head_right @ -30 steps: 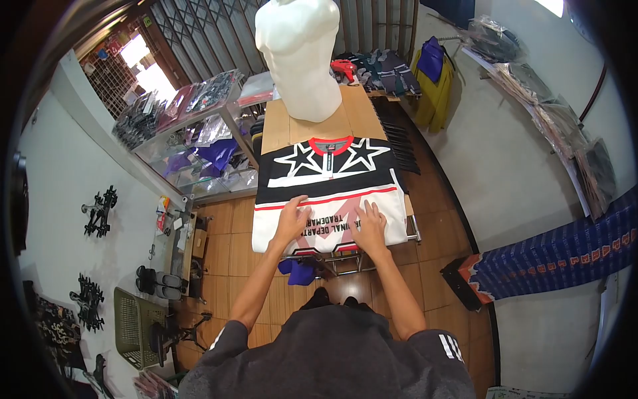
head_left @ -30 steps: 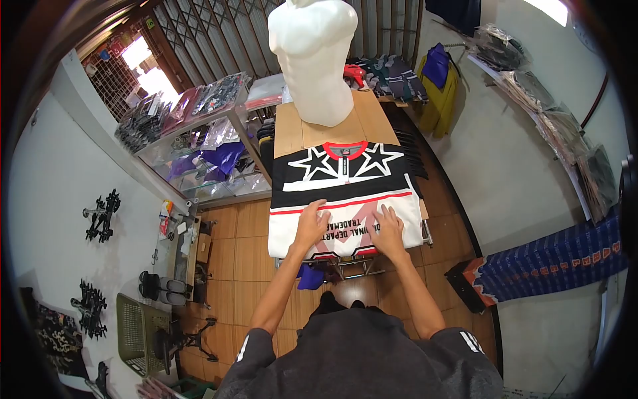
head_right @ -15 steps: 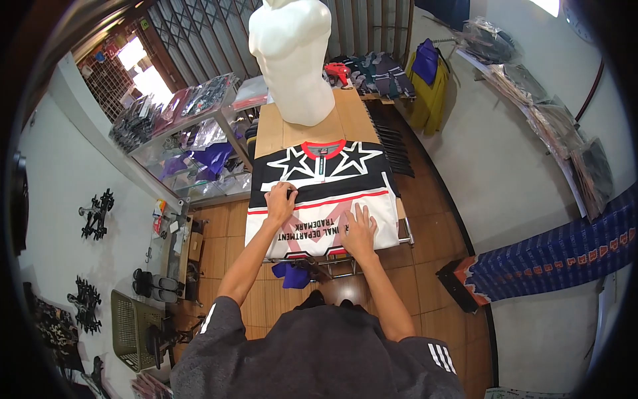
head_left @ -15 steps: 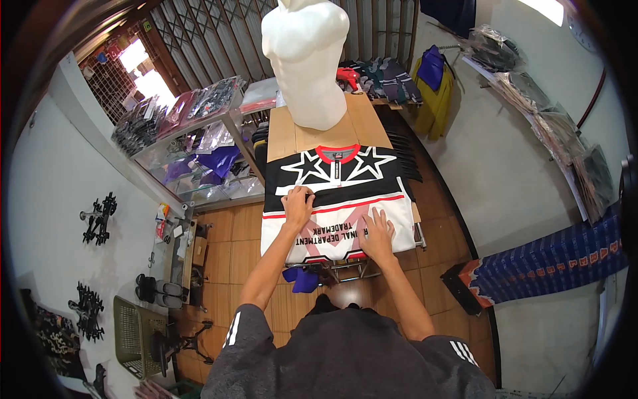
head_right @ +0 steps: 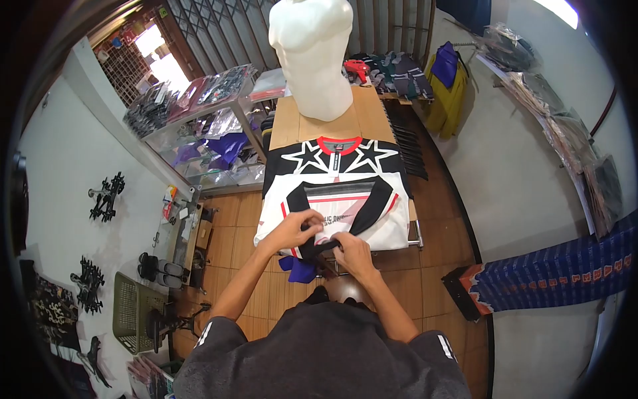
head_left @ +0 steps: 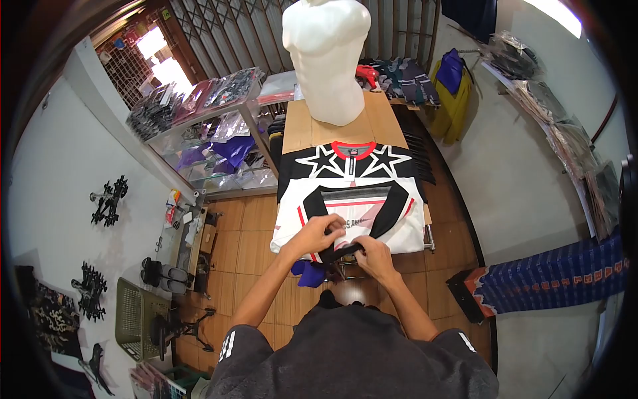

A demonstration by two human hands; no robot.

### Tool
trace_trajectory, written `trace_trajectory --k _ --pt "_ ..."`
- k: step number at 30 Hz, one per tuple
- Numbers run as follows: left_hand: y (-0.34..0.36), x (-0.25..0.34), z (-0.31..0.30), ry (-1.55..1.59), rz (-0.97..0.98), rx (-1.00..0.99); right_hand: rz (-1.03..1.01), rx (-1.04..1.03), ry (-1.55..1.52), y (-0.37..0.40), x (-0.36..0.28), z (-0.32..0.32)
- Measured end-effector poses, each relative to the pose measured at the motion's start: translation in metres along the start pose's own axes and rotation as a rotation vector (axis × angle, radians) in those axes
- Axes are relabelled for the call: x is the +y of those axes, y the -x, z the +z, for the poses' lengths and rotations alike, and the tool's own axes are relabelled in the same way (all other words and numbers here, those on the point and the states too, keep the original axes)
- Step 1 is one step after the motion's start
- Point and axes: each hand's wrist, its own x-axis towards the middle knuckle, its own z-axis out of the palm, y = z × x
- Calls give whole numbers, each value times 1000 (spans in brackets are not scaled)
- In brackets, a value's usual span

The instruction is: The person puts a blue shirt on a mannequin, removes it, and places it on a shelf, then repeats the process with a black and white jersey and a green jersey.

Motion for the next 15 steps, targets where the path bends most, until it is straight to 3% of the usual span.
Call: trace_trajectory --k 1,3,9,13,15 --pt "-9 -12 -2 4 -15 57 12 -42 -10 6 -6 -3" --pt "-28 -42 -1 -312 45 229 18 -110 -31 19 -20 -12" --pt "-90 -97 10 -722 -361 355 -25 -232 -1 54 -49 -37" --pt "-105 -116 -3 -626 -464 198 55 -116 -114 66 -62 -56" --pt "-99 -121 -12 -582 -309 250 83 -113 -82 70 -60 -66"
